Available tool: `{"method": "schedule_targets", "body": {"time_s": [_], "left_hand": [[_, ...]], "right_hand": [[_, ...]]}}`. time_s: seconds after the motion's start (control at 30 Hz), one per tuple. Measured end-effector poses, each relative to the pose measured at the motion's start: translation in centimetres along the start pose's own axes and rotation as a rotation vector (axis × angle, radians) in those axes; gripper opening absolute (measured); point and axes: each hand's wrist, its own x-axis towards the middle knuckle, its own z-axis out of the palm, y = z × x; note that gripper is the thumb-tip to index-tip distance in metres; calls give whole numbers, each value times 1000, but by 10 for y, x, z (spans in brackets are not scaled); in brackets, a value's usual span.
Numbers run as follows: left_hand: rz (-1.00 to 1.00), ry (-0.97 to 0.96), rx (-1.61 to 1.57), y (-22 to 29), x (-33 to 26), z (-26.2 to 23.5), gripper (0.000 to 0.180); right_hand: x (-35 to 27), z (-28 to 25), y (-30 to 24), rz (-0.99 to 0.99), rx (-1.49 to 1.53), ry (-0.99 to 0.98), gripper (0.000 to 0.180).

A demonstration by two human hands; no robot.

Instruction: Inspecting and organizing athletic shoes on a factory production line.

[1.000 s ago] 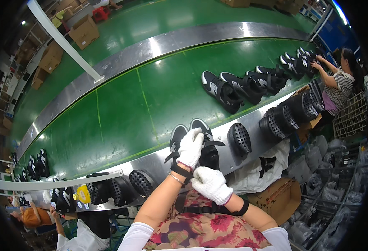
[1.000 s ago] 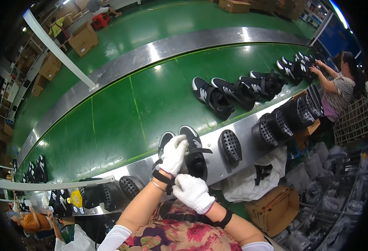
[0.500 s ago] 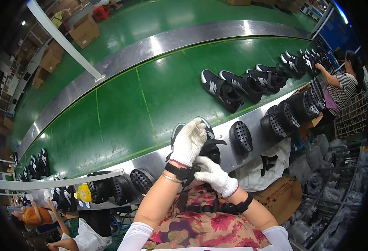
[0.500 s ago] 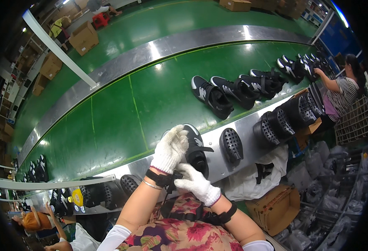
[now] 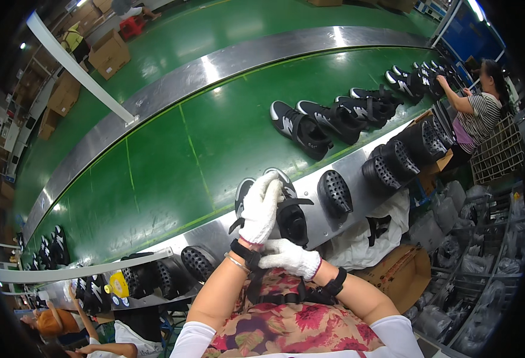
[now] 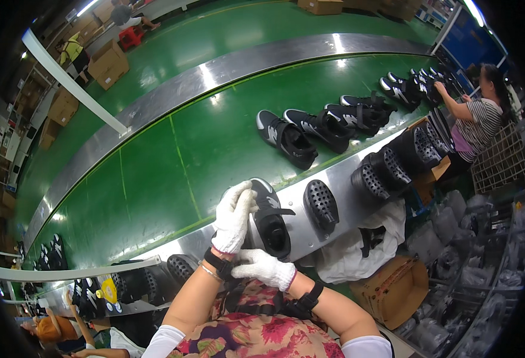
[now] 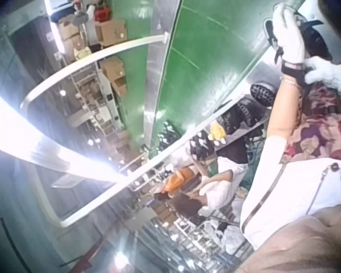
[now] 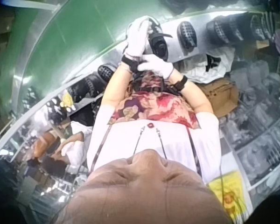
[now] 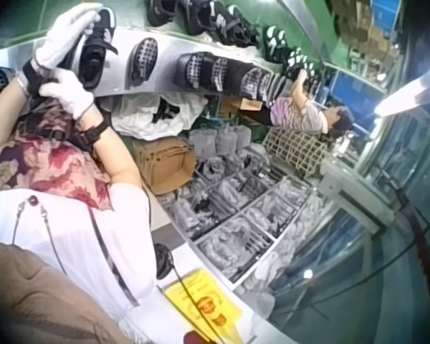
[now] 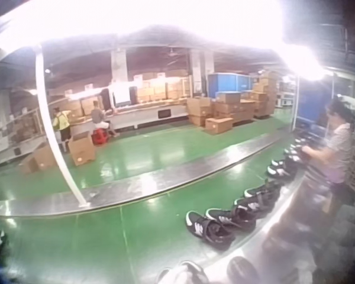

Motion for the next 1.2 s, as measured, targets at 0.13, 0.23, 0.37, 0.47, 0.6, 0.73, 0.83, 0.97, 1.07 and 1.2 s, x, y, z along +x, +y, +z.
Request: {"method": "schedule_targets", "body": {"time_s": [0.13, 0.23, 0.37, 0.47, 0.6, 0.73, 0.83, 0.97, 1.07, 1.2], "left_hand": [[139, -86, 326, -12, 3, -9, 30], [163, -133, 381, -17, -1, -22, 26], [354, -193, 803, -5, -30, -43, 20], [484, -252, 962, -17, -57, -27, 19], [361, -183, 1203, -34, -57, 12, 46], [347, -135, 1180, -50, -47, 6, 49], [317, -68, 1107, -49, -51, -4, 49], [153, -83, 1173, -69, -59, -3, 93], [-180, -171, 1084, -65, -47, 6, 102], [-231, 43, 953, -98, -37, 8, 81]], "right_hand": [[-10, 2, -17, -4, 27, 74, 50], [-29, -13, -25, -141, -156, 255, 42], [-81, -62, -43, -292, -559, 767, 20], [-85, -99, -34, -221, -603, 896, 23], [-38, -122, -7, -252, -659, 942, 36], [-27, -95, -27, 3, -337, 910, 33], [-43, -72, -11, -271, -909, 943, 48], [-33, -79, 6, -166, -1099, 879, 56], [-13, -97, 16, -20, -1083, 767, 59], [32, -98, 20, 167, -1184, 838, 40]]}}
